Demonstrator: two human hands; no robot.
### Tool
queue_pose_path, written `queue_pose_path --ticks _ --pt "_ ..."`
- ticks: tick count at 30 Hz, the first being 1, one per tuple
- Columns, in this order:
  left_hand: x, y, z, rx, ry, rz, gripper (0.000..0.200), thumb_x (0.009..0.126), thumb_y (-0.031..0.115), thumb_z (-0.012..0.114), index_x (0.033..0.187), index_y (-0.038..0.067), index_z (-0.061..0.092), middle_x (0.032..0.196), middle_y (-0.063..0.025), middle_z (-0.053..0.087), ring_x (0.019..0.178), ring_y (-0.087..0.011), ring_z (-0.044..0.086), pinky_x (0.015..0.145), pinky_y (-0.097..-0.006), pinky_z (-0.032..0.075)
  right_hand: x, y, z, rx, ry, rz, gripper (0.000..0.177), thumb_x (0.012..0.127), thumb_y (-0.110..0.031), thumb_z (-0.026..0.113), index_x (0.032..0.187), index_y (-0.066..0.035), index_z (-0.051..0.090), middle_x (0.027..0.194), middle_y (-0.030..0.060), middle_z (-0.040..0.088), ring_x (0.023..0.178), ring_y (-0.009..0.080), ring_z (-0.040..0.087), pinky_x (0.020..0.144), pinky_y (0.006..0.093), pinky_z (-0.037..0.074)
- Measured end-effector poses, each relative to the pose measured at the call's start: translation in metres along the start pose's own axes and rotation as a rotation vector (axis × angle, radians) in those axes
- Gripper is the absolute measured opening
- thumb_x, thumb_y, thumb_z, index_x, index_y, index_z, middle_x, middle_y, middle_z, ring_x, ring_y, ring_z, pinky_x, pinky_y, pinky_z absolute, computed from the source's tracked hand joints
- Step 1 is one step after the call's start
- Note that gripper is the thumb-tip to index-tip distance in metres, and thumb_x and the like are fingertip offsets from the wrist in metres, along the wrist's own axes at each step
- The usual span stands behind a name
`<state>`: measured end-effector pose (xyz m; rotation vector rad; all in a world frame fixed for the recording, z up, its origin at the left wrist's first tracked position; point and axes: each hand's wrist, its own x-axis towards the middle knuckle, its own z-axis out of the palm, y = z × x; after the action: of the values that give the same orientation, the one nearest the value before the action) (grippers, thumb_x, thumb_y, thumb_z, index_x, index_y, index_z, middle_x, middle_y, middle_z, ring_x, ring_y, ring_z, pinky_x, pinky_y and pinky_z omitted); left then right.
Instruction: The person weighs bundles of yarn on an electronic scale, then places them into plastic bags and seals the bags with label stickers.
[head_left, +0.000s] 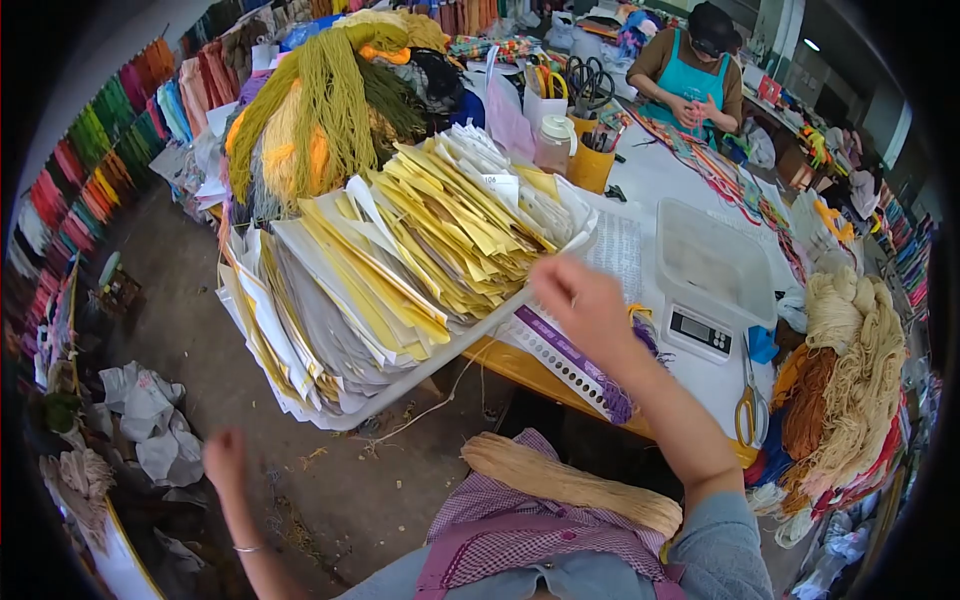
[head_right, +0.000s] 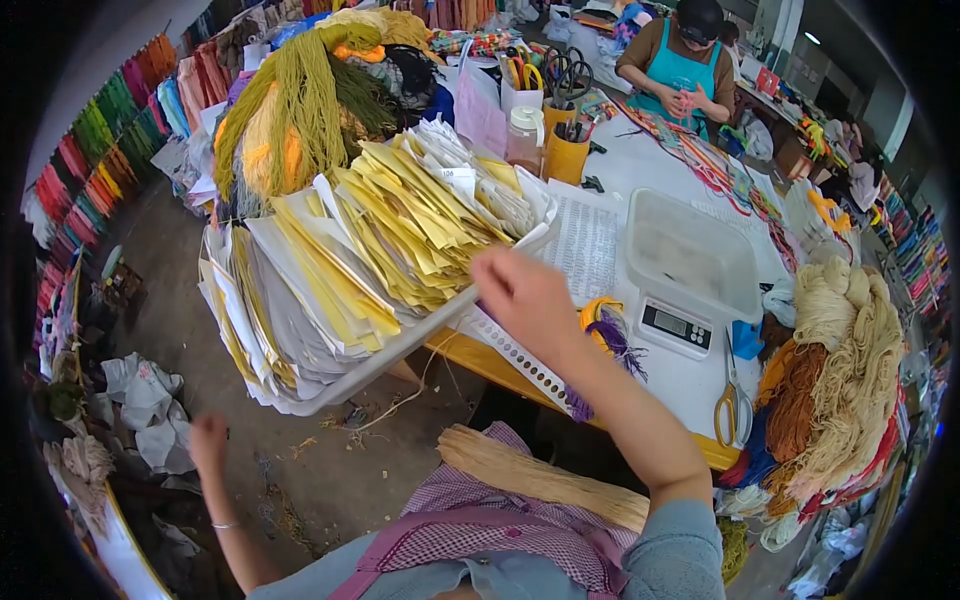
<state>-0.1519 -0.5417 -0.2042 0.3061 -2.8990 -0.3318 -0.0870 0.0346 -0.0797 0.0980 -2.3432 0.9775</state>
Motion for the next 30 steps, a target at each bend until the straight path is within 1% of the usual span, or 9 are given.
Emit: queue_pose_path --ticks 2,3,5,8,10,14,16,20,30 --pt "0.032 0.090 -0.079 -0.558 0.097 0.221 0.020 0.098 0.015 0.053 0.100 0.000 0.064 0.076 -0.0014 0.056 0.071 -0.0058 0.050 0.060 -0.0222 0.041 0.037 -0.004 -0.007 0.231 0.061 0.097 0.014 0.091 -0.014 0.058 0.100 -0.004 0.060 0.086 0.0114 0.066 0.076 0.0274 0.065 0.068 0.0339 0.051" --pt "0.037 0.143 -0.115 -0.805 0.105 0.405 0.020 0.098 0.012 0.052 0.106 -0.002 0.063 0.085 -0.0015 0.060 0.074 -0.0076 0.053 0.063 -0.0228 0.043 0.051 -0.003 0.003 0.249 0.096 0.007 0.015 0.091 -0.013 0.058 0.102 -0.004 0.059 0.087 0.0123 0.066 0.078 0.0286 0.064 0.070 0.0339 0.051" --pt "0.036 0.239 -0.172 -0.752 0.115 0.646 0.021 0.097 0.011 0.054 0.107 -0.005 0.062 0.089 -0.0027 0.062 0.080 -0.0087 0.056 0.070 -0.0232 0.046 0.073 0.001 0.028 0.217 0.011 -0.112 0.021 0.089 -0.009 0.060 0.109 -0.003 0.058 0.098 0.0123 0.065 0.090 0.0211 0.064 0.080 0.0314 0.051" --pt "0.044 0.338 -0.190 -0.631 0.003 0.926 0.017 0.093 0.009 0.056 0.101 -0.003 0.064 0.087 -0.0058 0.064 0.079 -0.0100 0.058 0.070 -0.0233 0.047 0.084 0.019 0.056 -0.161 0.002 -0.364 0.034 0.082 -0.009 0.064 0.114 -0.004 0.055 0.110 0.0155 0.062 0.105 0.0285 0.060 0.090 0.0370 0.048" --pt "0.053 0.382 -0.185 -0.481 -0.108 1.062 0.017 0.090 0.013 0.060 0.100 0.001 0.066 0.090 -0.0080 0.067 0.078 -0.0159 0.062 0.071 -0.0267 0.048 0.092 0.045 0.054 -0.108 -0.095 -0.178 0.045 0.076 -0.009 0.065 0.120 -0.010 0.053 0.114 0.0165 0.060 0.109 0.0341 0.057 0.094 0.0403 0.045" --pt "0.083 0.429 -0.145 -0.238 -0.200 1.111 0.020 0.085 0.021 0.064 0.099 0.008 0.069 0.096 -0.0097 0.069 0.085 -0.0271 0.065 0.075 -0.0364 0.052 0.111 0.088 0.022 0.034 -0.126 0.131 0.046 0.076 -0.013 0.068 0.120 -0.016 0.053 0.116 0.0118 0.061 0.103 0.0277 0.060 0.090 0.0356 0.047" --pt "0.099 0.443 -0.120 -0.273 -0.029 1.300 0.019 0.086 0.021 0.062 0.099 0.010 0.070 0.097 -0.0096 0.069 0.089 -0.0285 0.065 0.077 -0.0400 0.052 0.112 0.087 0.009 0.110 -0.127 0.129 0.047 0.078 -0.015 0.070 0.121 -0.014 0.052 0.116 0.0095 0.060 0.103 0.0239 0.059 0.090 0.0330 0.045" --pt "0.118 0.460 -0.093 -0.166 -0.024 1.340 0.019 0.087 0.020 0.059 0.099 0.012 0.071 0.097 -0.0089 0.069 0.090 -0.0298 0.065 0.079 -0.0406 0.052 0.119 0.099 0.007 0.141 -0.132 0.093 0.046 0.079 -0.015 0.069 0.122 -0.011 0.052 0.118 0.0055 0.060 0.105 0.0190 0.058 0.092 0.0300 0.044" --pt "0.118 0.482 -0.069 0.116 -0.251 1.275 0.019 0.085 0.019 0.059 0.098 0.016 0.072 0.095 -0.0074 0.069 0.093 -0.0283 0.064 0.079 -0.0409 0.052 0.118 0.099 0.010 0.163 -0.066 0.122 0.043 0.079 -0.013 0.069 0.119 -0.011 0.054 0.112 0.0040 0.062 0.101 0.0159 0.059 0.088 0.0287 0.045"
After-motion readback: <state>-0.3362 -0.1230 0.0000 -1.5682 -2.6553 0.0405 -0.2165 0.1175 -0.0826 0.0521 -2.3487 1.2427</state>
